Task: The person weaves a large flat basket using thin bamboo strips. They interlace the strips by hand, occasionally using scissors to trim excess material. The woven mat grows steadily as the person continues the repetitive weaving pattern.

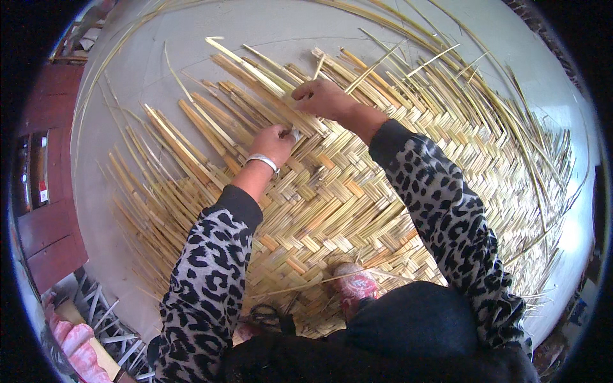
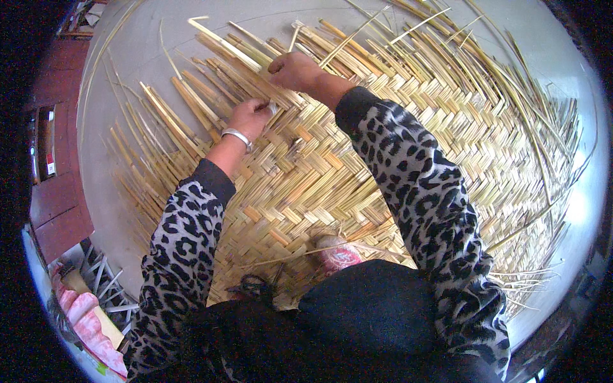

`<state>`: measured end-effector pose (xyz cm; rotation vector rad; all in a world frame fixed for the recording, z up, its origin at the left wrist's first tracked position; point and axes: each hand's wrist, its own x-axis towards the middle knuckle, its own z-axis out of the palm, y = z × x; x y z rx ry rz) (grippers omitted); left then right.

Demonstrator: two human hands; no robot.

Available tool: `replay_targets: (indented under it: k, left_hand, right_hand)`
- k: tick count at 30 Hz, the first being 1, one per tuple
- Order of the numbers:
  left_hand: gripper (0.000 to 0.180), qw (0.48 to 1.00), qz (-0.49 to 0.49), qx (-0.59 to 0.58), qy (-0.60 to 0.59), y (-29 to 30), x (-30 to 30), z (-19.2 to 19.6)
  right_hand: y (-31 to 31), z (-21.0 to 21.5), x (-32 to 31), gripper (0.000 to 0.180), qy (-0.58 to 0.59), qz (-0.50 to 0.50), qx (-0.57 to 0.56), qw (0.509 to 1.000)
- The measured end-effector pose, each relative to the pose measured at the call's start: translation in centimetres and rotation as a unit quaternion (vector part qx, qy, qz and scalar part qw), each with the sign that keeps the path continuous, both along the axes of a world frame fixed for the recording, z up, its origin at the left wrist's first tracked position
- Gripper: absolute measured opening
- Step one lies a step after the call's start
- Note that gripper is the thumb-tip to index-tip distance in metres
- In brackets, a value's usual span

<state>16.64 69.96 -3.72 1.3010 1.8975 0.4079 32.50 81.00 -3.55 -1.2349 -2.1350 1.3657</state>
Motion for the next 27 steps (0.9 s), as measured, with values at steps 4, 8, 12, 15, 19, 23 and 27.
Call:
replay_targets:
  k: [4,8,12,15,19,23,27]
  left_hand:
    - [0.029,0.993,-0.075,0.007,0.095,0.4,0.2,0.9]
    - [0.028,0.985,-0.089,0.004,0.15,0.5,0.9,0.7]
    - [0.025,0.999,0.03,-0.034,-0.018,0.0,1.0,-0.1]
    - [0.023,0.994,0.05,0.082,0.056,-0.8,1.5,-0.1]
    - [0.028,0.957,-0.014,0.267,0.108,-0.5,3.3,0.5]
    - [0.039,0.963,-0.103,0.213,0.131,2.4,5.3,0.4]
    - [0.04,0.972,-0.146,0.12,0.14,6.2,5.3,-0.7]
  right_hand:
    - [0.4,0.0,2.4,0.024,-0.038,-0.09,0.05,0.994]
    - [-0.1,-0.5,4.8,0.023,-0.015,-0.115,0.009,0.993]
    - [-1.0,-0.6,6.4,0.026,0.011,-0.162,-0.009,0.987]
    - [-1.1,-0.4,7.6,0.034,0.001,-0.213,0.014,0.977]
    - [-0.1,-0.9,7.0,0.038,-0.013,-0.228,0.05,0.972]
    - [0.5,-1.1,6.9,0.033,0.178,-0.29,-0.187,0.921]
    - [0.0,-0.4,8.2,0.017,0.319,-0.291,-0.307,0.848]
